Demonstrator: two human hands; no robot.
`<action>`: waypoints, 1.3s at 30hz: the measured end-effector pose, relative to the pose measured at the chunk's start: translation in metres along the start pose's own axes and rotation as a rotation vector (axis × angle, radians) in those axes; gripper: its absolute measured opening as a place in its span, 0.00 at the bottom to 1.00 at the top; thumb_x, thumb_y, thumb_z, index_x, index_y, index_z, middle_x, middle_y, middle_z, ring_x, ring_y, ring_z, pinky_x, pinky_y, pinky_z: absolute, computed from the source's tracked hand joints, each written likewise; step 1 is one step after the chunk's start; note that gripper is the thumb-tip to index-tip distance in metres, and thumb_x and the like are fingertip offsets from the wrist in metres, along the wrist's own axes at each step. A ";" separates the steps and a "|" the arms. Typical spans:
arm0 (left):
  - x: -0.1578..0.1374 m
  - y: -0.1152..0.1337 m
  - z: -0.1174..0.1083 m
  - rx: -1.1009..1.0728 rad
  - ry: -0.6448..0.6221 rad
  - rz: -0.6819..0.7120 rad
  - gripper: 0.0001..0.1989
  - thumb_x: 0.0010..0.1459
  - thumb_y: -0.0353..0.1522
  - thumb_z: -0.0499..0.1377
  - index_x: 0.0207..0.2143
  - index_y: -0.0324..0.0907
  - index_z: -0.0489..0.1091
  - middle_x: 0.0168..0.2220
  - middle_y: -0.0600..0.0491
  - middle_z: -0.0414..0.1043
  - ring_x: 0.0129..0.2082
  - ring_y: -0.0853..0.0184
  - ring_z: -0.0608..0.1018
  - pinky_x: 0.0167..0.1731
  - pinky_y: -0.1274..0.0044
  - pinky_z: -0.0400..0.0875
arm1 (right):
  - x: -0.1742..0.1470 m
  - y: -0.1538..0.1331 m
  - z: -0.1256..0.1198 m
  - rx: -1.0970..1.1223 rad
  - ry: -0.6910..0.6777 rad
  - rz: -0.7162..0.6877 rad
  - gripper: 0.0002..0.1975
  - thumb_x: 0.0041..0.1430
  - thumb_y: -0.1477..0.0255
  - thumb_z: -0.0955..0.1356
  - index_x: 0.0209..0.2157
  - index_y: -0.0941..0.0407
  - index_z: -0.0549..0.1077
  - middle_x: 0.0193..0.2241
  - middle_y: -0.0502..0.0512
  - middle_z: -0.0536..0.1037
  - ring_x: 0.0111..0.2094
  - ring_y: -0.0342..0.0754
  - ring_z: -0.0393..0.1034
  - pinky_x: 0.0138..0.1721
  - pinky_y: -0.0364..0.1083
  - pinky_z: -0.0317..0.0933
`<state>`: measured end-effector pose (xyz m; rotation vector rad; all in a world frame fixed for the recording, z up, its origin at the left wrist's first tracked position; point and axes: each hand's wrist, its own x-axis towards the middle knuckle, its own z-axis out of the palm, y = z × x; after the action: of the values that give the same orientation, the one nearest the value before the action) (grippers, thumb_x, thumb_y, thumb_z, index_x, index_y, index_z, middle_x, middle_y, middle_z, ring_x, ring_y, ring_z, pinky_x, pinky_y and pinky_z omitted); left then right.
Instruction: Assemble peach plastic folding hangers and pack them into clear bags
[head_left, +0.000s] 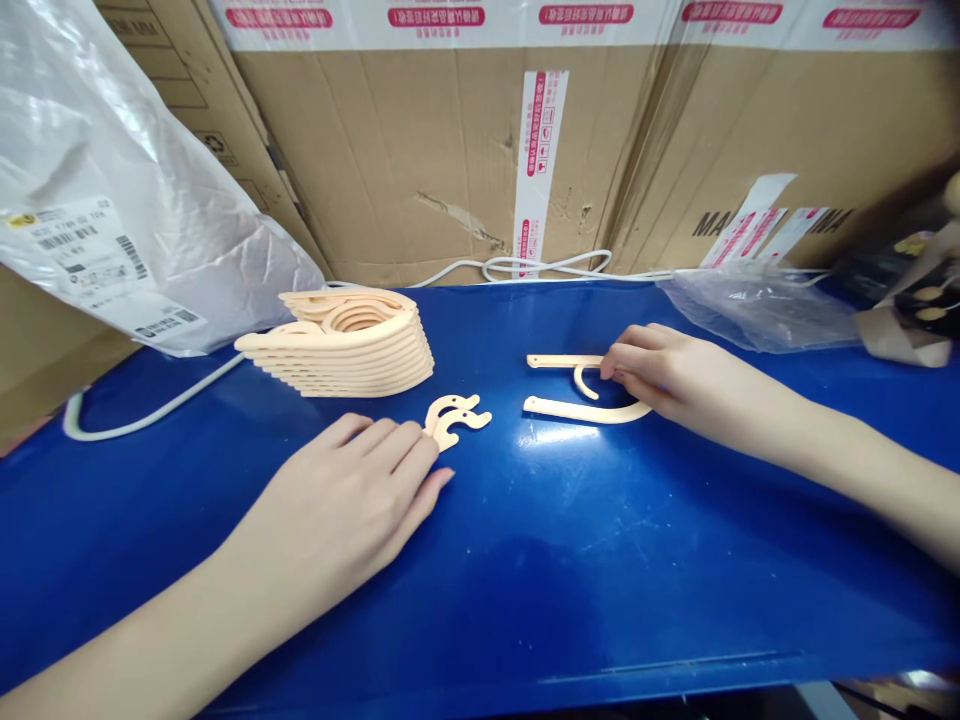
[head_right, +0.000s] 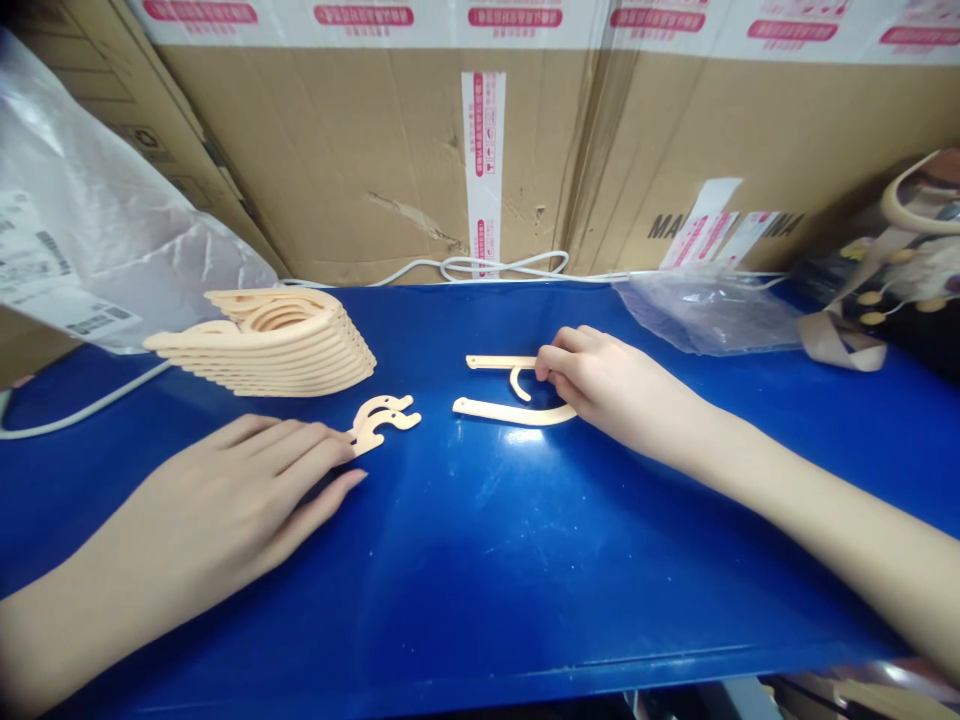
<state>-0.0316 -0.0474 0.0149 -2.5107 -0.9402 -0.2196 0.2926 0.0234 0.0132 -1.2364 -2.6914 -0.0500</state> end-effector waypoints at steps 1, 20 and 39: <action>0.004 0.000 0.001 0.036 0.005 -0.014 0.18 0.67 0.32 0.46 0.32 0.37 0.73 0.30 0.47 0.75 0.29 0.56 0.78 0.28 0.66 0.70 | 0.000 0.000 0.001 0.003 0.003 -0.003 0.12 0.65 0.75 0.58 0.39 0.57 0.71 0.36 0.59 0.71 0.37 0.51 0.67 0.38 0.49 0.62; 0.048 0.016 0.007 0.091 0.051 -0.039 0.10 0.59 0.20 0.50 0.32 0.36 0.70 0.28 0.48 0.69 0.27 0.60 0.75 0.25 0.72 0.71 | 0.000 -0.045 0.015 -0.123 0.208 -0.275 0.12 0.68 0.73 0.60 0.35 0.61 0.72 0.33 0.61 0.74 0.37 0.52 0.68 0.41 0.50 0.63; 0.047 0.022 0.016 -0.228 0.194 -0.162 0.06 0.69 0.30 0.43 0.36 0.41 0.56 0.25 0.57 0.64 0.20 0.71 0.72 0.18 0.80 0.59 | -0.009 -0.053 0.012 -0.192 0.347 -0.394 0.09 0.70 0.71 0.57 0.40 0.58 0.67 0.26 0.49 0.79 0.21 0.42 0.71 0.23 0.43 0.58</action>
<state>0.0178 -0.0274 0.0067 -2.5562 -1.0912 -0.6436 0.2567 -0.0162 0.0018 -0.6415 -2.6121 -0.5326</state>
